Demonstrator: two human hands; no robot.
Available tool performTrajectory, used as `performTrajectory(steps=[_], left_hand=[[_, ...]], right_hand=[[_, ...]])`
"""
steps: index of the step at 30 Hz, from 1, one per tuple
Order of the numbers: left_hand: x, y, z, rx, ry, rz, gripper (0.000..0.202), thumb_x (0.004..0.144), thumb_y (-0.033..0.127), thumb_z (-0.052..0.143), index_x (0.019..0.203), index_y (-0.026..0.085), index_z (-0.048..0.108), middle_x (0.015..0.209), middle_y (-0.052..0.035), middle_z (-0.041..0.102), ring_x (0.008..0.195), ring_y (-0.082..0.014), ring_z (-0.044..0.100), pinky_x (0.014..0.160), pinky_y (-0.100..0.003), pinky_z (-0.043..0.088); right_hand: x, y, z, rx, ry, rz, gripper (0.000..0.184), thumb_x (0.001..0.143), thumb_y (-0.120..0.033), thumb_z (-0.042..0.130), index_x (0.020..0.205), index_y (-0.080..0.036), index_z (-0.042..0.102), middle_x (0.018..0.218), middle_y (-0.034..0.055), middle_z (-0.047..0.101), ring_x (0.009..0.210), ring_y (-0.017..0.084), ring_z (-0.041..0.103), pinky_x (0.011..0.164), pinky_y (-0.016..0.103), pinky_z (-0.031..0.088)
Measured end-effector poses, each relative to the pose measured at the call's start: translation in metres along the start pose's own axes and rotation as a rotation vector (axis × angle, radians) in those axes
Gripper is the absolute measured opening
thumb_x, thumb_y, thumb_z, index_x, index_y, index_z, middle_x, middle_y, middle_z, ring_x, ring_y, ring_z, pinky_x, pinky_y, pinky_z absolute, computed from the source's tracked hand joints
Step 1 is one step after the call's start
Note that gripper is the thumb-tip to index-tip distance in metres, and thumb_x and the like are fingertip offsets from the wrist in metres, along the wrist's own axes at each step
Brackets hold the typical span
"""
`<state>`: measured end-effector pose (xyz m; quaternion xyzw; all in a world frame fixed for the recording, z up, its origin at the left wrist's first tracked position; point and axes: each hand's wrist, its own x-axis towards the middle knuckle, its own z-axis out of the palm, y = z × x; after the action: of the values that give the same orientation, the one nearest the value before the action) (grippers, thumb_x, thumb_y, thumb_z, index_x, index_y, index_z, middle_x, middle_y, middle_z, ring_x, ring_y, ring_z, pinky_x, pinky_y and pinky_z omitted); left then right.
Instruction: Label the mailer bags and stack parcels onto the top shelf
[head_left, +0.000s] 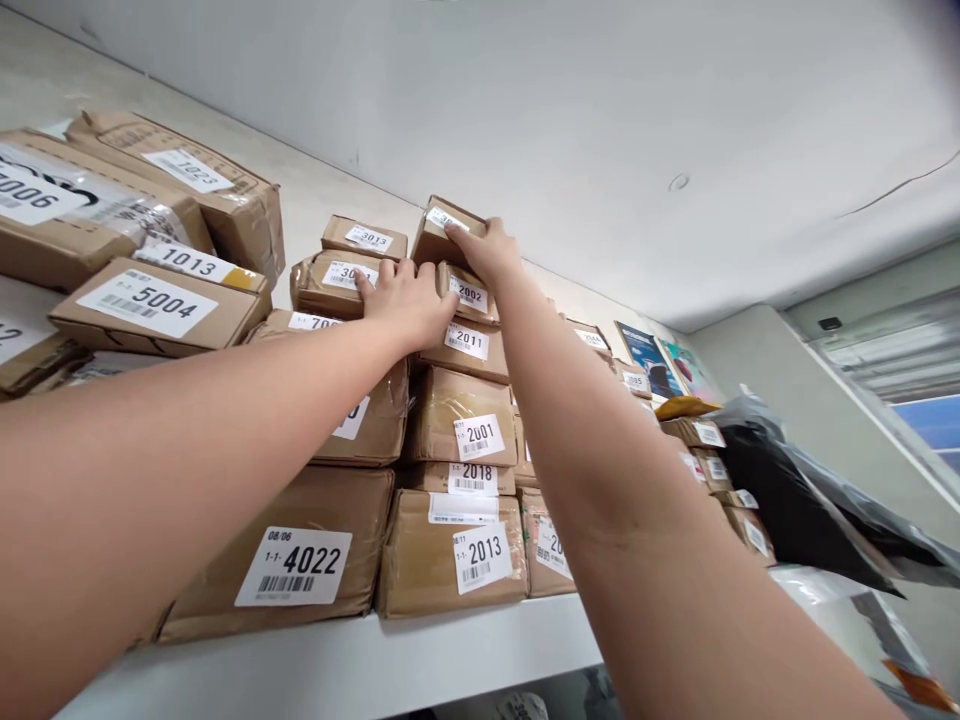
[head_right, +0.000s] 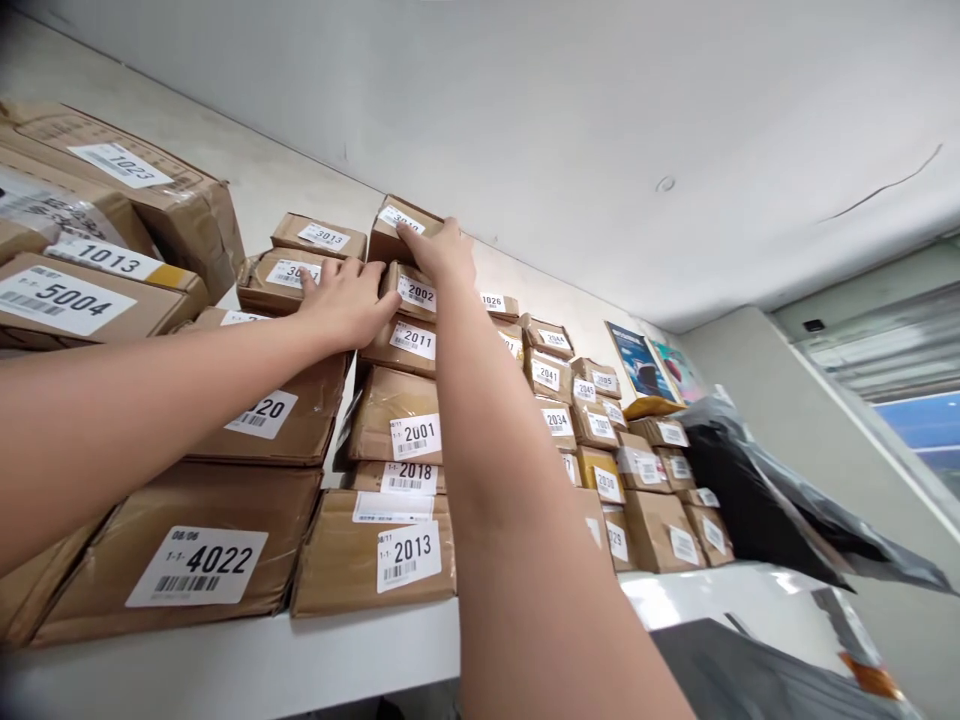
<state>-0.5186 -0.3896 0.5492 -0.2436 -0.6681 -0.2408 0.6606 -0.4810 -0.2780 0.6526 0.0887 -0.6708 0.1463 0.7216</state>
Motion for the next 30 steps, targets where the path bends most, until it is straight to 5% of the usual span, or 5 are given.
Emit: performTrajectory(steps=[13, 18, 21, 26, 30], left_hand=[[-0.001, 0.002, 0.010, -0.040, 0.003, -0.043, 0.051, 0.089, 0.036, 0.026, 0.130, 0.017, 0.051, 0.136, -0.0181, 0.048, 0.134, -0.0402, 0.031, 0.110, -0.068, 0.017], [-0.008, -0.006, 0.008, -0.042, -0.018, -0.060, 0.054, 0.092, 0.045, 0.021, 0.130, 0.021, 0.050, 0.138, -0.0184, 0.045, 0.135, -0.0399, 0.030, 0.109, -0.067, 0.019], [-0.007, -0.014, 0.001, 0.061, 0.042, -0.145, 0.052, 0.088, 0.047, 0.037, 0.132, 0.020, 0.048, 0.143, -0.0189, 0.037, 0.137, -0.0399, 0.027, 0.111, -0.062, 0.020], [0.009, -0.029, -0.017, 0.124, -0.026, -0.435, 0.107, 0.060, 0.065, 0.069, 0.145, 0.016, 0.027, 0.152, -0.0221, 0.020, 0.139, -0.0480, 0.012, 0.111, -0.066, 0.019], [0.031, -0.048, -0.018, 0.016, -0.122, -0.513, 0.119, 0.049, 0.061, 0.075, 0.148, 0.023, 0.020, 0.152, -0.0126, 0.026, 0.137, -0.0459, 0.020, 0.111, -0.065, 0.022]], right_hand=[[-0.025, 0.006, 0.016, -0.090, -0.001, 0.098, 0.072, 0.082, -0.068, 0.047, 0.129, -0.013, 0.044, 0.128, 0.0211, 0.052, 0.118, 0.036, 0.052, 0.097, 0.055, 0.043], [-0.036, 0.004, 0.019, -0.104, 0.044, 0.116, 0.069, 0.083, -0.065, 0.045, 0.130, -0.014, 0.042, 0.126, 0.0204, 0.052, 0.116, 0.037, 0.053, 0.099, 0.058, 0.041], [-0.045, 0.003, 0.017, -0.104, 0.033, 0.127, 0.073, 0.081, -0.067, 0.047, 0.131, -0.014, 0.041, 0.124, 0.0208, 0.052, 0.115, 0.038, 0.054, 0.100, 0.060, 0.039], [-0.060, -0.002, 0.009, -0.095, -0.033, 0.129, 0.093, 0.069, -0.076, 0.054, 0.134, -0.013, 0.037, 0.130, 0.0229, 0.047, 0.119, 0.041, 0.050, 0.101, 0.061, 0.038], [-0.066, -0.009, 0.005, -0.128, -0.082, 0.130, 0.102, 0.060, -0.074, 0.065, 0.135, -0.012, 0.034, 0.133, 0.0241, 0.043, 0.122, 0.041, 0.046, 0.102, 0.059, 0.038]])
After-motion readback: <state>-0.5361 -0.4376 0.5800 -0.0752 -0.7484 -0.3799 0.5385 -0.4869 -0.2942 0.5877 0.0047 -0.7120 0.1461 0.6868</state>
